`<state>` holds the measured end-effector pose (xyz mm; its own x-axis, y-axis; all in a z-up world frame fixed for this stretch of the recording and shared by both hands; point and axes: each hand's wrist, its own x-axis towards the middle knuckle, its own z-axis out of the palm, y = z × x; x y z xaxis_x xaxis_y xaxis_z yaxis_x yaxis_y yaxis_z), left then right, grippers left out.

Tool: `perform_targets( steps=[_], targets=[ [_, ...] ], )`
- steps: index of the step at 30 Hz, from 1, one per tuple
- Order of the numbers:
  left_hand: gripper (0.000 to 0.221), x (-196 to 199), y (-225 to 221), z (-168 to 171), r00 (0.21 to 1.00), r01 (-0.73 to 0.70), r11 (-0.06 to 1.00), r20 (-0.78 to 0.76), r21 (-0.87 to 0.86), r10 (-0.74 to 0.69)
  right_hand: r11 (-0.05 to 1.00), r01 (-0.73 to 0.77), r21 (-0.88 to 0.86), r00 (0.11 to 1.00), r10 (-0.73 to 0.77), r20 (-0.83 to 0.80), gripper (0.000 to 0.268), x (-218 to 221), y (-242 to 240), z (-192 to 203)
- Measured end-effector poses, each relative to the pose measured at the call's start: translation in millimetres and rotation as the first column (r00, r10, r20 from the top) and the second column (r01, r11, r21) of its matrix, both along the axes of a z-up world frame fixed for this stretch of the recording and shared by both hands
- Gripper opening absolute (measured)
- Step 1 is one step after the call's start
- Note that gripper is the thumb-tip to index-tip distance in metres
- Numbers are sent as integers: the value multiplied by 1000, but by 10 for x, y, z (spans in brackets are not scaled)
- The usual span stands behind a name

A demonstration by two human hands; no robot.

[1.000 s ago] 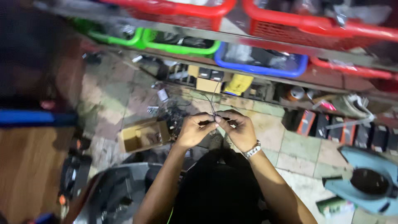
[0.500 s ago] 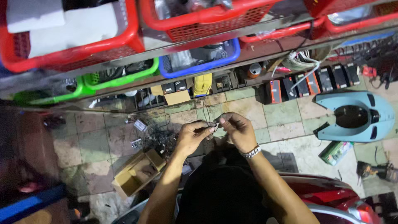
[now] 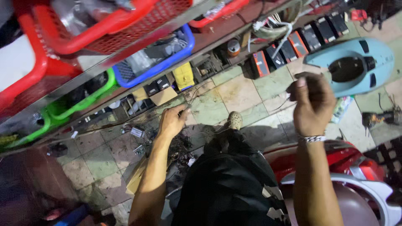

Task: The person wires and assembles components of an electric scooter using shears and tape, connecting wires and organizing internal parts.

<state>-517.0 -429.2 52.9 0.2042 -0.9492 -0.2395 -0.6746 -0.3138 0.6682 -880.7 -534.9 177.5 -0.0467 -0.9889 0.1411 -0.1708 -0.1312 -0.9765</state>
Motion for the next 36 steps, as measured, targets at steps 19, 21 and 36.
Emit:
perform_targets(
  steps=[19, 21, 36],
  targets=[
    [49, -1226, -489, -581, 943, 312, 950, -130, 15, -308, 888, 416, 195, 908, -416, -46, 18, -1049, 418, -6],
    [42, -1802, -809, -88, 871, 303, 953, -412, 19, -268, 879, 337, 337, 932, -363, 15, 23, -1023, 349, -82],
    [22, -5918, -3416, 643, 597, 392, 920, -755, -21, -272, 885, 143, 444, 980, -191, 65, 18, -3762, -1214, -416]
  ],
)
